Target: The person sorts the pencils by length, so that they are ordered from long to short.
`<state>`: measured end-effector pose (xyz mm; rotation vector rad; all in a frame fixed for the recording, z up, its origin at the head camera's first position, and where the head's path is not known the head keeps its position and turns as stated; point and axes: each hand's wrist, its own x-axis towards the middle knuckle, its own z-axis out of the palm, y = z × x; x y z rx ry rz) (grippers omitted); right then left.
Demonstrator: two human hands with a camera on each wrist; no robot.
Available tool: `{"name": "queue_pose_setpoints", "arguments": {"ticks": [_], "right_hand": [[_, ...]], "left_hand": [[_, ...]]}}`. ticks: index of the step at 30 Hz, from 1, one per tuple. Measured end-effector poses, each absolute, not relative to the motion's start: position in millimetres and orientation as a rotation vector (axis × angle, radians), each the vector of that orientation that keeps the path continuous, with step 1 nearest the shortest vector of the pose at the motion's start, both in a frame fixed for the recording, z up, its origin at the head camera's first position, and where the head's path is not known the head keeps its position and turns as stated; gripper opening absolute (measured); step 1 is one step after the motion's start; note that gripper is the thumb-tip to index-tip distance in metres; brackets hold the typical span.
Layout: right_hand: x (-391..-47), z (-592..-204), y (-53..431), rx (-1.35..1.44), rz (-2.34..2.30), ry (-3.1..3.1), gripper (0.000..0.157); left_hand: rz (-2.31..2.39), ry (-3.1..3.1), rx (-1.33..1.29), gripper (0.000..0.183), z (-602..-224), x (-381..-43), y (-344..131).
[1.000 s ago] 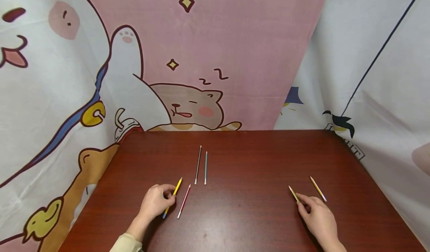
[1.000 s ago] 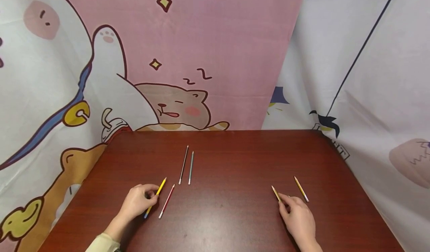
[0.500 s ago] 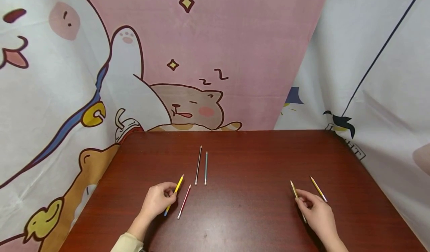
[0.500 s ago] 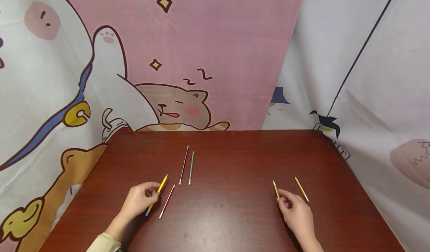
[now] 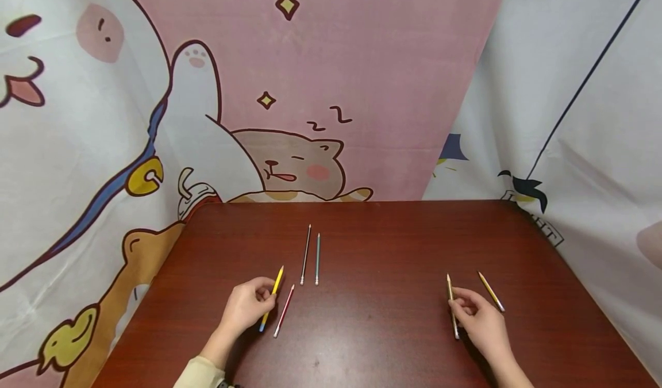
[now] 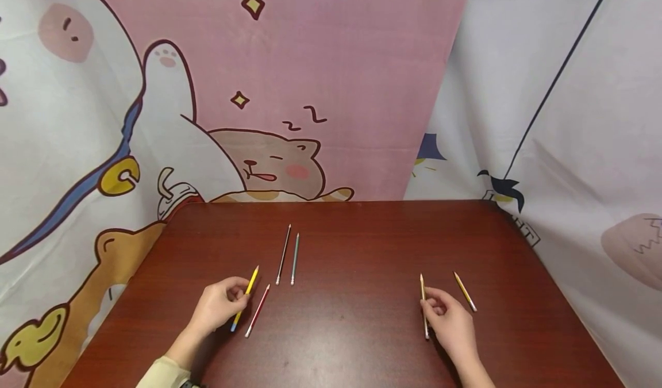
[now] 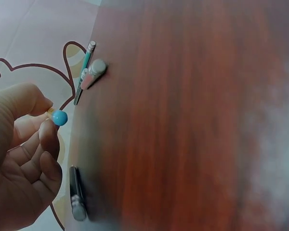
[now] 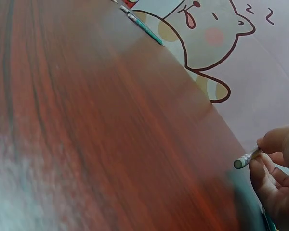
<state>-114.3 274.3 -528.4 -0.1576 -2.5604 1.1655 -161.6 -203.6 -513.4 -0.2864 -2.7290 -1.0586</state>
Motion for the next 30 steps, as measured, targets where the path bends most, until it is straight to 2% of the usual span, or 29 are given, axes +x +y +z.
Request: {"name": "queue_pose_setpoints", "arguments": {"ticks": [30], "right_hand": [[-134, -530, 231, -0.093, 1.424, -2.5, 0.027]], "left_hand": [[-1.166, -2.65, -0.286, 0.019, -509, -172, -160]]}}
